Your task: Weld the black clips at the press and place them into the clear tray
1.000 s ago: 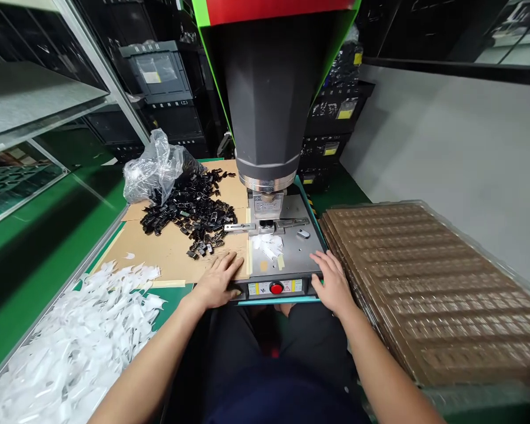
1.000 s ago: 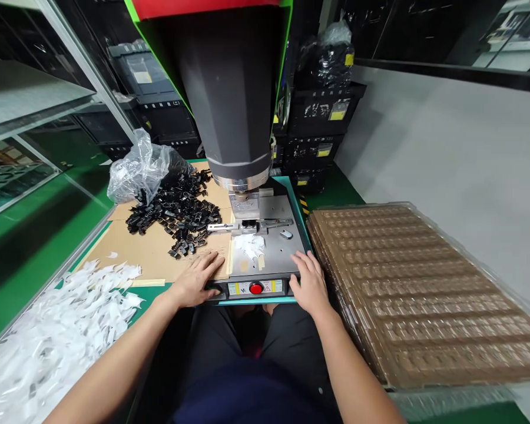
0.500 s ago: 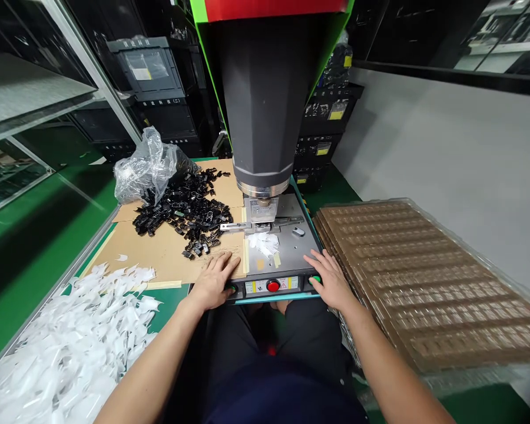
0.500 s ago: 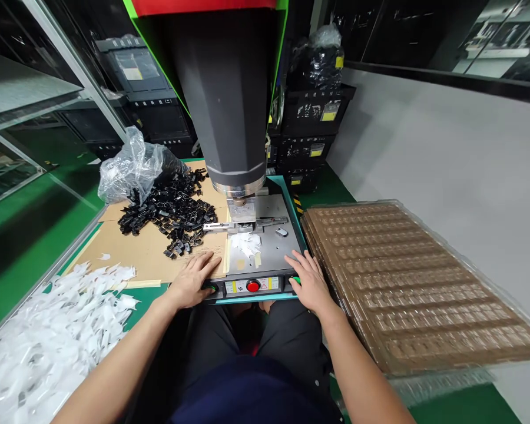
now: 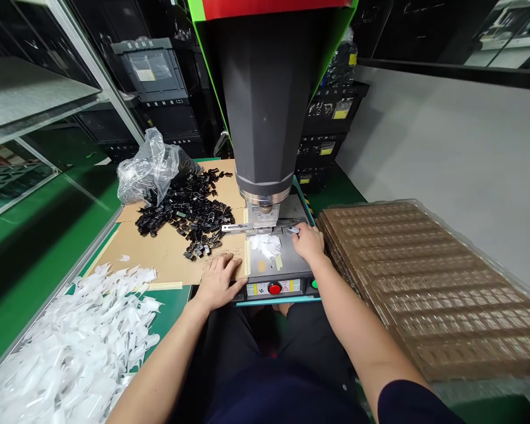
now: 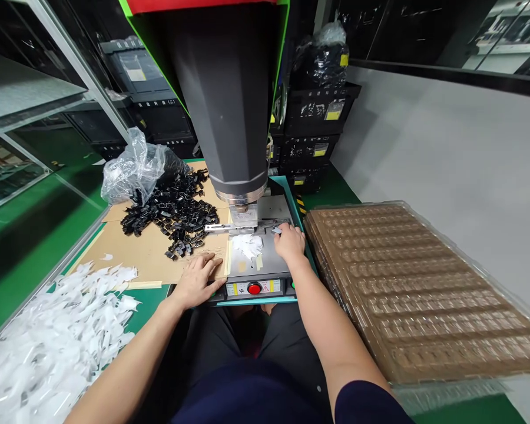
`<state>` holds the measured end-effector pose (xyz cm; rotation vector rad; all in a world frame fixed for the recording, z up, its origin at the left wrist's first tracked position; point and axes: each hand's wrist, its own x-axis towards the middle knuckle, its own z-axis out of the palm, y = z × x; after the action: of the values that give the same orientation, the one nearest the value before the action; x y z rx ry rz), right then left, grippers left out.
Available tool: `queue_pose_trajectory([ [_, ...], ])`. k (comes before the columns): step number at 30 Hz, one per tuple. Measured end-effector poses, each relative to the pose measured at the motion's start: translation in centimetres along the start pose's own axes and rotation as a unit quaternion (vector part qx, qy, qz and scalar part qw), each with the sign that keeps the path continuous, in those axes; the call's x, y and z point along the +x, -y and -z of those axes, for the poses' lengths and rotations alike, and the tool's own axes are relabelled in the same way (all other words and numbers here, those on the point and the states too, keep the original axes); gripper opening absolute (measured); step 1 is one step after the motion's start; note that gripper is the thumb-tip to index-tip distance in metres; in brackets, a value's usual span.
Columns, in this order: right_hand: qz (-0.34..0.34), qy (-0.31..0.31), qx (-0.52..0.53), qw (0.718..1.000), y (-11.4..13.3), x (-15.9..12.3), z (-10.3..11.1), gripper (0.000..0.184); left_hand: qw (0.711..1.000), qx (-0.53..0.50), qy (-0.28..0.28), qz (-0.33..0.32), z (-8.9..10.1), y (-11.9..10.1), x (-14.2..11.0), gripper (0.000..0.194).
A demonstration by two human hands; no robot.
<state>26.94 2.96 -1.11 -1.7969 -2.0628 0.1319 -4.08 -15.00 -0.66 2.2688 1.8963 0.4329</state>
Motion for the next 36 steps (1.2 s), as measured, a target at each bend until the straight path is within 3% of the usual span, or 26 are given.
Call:
queue_pose_trajectory([
  [4, 0.026, 0.001, 0.033, 0.999, 0.3, 0.1, -0.6, 0.026, 1.0, -0.003, -0.007, 0.007, -0.2, -0.1, 0.1, 0.056],
  [11, 0.012, -0.047, 0.11, 0.993, -0.2, -0.1, -0.8, 0.031, 0.999, -0.032, -0.001, 0.005, 0.7, 0.1, 0.7, 0.049],
  [15, 0.063, -0.069, 0.162, 0.982, 1.1, 0.4, -0.2, 0.036, 0.994, -0.106, -0.033, 0.01, 1.6, -0.2, 4.1, 0.042],
  [19, 0.096, -0.022, 0.181, 0.979, 3.7, 1.8, 0.4, 0.051, 0.973, -0.202, -0.089, 0.063, 1.0, -1.1, 9.9, 0.05],
  [24, 0.074, 0.031, 0.166, 0.983, 5.9, 3.4, 0.1, 0.055, 0.929, -0.337, -0.077, 0.13, -0.6, -2.3, 15.5, 0.066],
  [30, 0.073, 0.049, 0.184, 0.979, 7.0, 4.3, -0.5, 0.053, 0.929, -0.349, -0.076, 0.1, -1.1, -2.4, 18.0, 0.033],
  [33, 0.042, 0.047, 0.249, 0.967, 7.4, 4.5, -0.4, 0.048, 0.906, -0.407, -0.084, 0.079, -1.1, -2.5, 18.4, 0.026],
  [36, 0.015, 0.041, 0.352, 0.935, 7.2, 3.7, -0.6, 0.039, 0.87, -0.474, -0.089, 0.101, -1.3, -3.0, 17.3, 0.035],
])
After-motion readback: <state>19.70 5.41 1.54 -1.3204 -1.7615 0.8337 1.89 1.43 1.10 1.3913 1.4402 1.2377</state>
